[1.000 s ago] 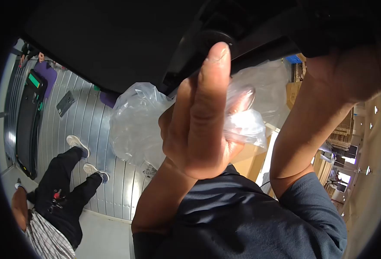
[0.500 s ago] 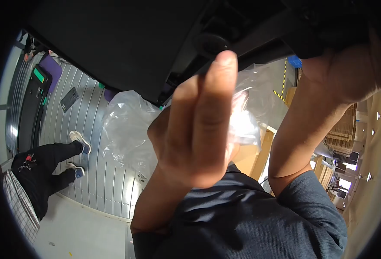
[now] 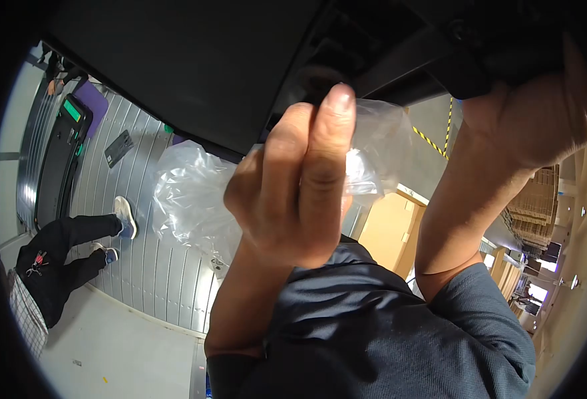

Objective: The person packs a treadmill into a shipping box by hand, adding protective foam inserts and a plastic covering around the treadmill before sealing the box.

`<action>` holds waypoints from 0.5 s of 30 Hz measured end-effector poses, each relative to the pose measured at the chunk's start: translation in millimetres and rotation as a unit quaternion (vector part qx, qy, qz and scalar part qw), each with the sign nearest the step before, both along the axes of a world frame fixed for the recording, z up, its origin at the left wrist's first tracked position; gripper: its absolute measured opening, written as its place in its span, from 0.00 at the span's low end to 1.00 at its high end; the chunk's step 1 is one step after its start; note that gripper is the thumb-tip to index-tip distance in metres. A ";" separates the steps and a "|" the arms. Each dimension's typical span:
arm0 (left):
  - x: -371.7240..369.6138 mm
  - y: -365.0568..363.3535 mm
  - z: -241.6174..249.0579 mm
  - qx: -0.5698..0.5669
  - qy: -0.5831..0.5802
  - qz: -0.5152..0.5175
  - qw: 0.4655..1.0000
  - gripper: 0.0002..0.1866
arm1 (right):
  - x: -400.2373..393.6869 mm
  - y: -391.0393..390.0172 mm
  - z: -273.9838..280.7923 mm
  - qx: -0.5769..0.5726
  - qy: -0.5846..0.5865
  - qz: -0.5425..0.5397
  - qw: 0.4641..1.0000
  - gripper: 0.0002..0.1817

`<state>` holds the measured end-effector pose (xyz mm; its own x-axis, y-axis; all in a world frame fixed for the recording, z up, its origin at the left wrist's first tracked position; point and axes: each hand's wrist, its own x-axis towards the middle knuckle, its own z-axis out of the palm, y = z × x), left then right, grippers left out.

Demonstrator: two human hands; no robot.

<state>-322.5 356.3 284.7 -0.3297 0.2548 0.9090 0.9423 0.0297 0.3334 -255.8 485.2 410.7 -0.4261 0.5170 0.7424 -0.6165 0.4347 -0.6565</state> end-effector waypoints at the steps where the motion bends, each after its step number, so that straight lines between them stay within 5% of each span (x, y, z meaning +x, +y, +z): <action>1: -4.6 0.2 0.2 0.005 0.029 0.008 1.000 0.16 | -0.2 0.3 0.0 0.000 0.002 0.000 1.000 0.17; 7: -19.5 -29.7 14.3 -0.127 0.025 0.002 0.992 0.21 | 0.0 0.3 1.8 0.000 0.004 -0.001 1.000 0.17; 11: -18.0 -15.6 7.9 -0.034 0.065 -0.011 0.997 0.20 | 1.4 -1.7 -0.5 -0.001 0.004 -0.005 1.000 0.17; 15: -20.1 -19.1 6.1 -0.056 0.084 -0.014 0.995 0.19 | 4.8 -6.9 -1.7 0.005 0.002 -0.007 1.000 0.18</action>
